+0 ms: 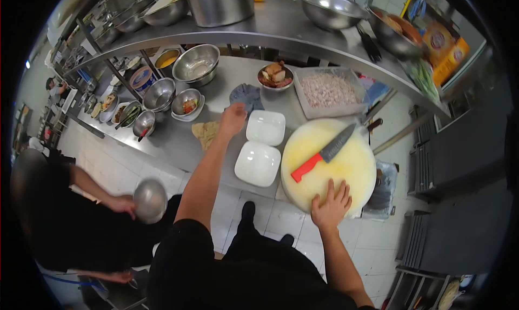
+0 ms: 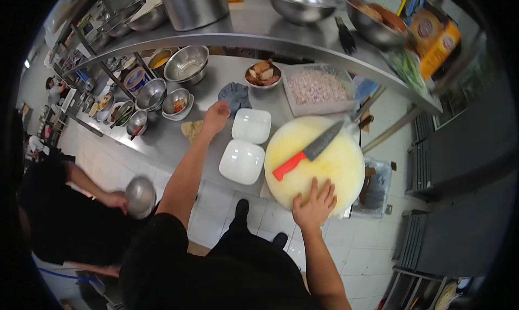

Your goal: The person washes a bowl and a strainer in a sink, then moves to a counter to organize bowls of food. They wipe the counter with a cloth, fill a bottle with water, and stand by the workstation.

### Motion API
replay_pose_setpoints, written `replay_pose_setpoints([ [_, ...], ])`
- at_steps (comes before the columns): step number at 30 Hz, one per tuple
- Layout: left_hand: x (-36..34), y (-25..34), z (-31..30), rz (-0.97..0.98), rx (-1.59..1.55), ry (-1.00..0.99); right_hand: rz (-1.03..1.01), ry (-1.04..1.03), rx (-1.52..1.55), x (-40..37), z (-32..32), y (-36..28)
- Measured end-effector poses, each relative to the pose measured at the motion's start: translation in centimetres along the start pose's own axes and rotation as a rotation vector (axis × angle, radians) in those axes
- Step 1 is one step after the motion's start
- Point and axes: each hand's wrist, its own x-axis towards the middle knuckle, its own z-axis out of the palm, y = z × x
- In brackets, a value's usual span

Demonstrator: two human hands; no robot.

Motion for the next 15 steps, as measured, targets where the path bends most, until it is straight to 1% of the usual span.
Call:
replay_pose_setpoints([
  [1,2.8,-1.1,0.4,-0.007,0.096,0.036,-0.002,0.002,-0.009,0.1,0.1,-0.2],
  [4,9.9,-5.7,2.3,-0.162,0.227,-0.128,0.001,-0.032,-0.013,0.4,-0.2,-0.9],
  [7,12.5,-7.2,4.9,-0.111,0.548,-0.435,-0.01,-0.036,-0.03,0.6,0.2,-1.3],
  [10,13.8,-6.5,4.0,-0.164,0.604,-0.403,-0.003,-0.055,-0.058,1.0,0.2,-2.1],
  [13,18.4,-6.4,3.9,-0.281,0.701,-0.306,-0.01,-0.052,-0.054,1.1,0.9,-2.2],
  [14,20.2,-7.0,4.2,-0.307,0.685,-0.264,-0.009,-0.06,-0.062,1.3,0.9,-2.3],
  [15,21.8,-7.8,4.6,-0.292,0.662,-0.279,-0.005,-0.068,-0.067,1.3,0.9,-2.5],
])
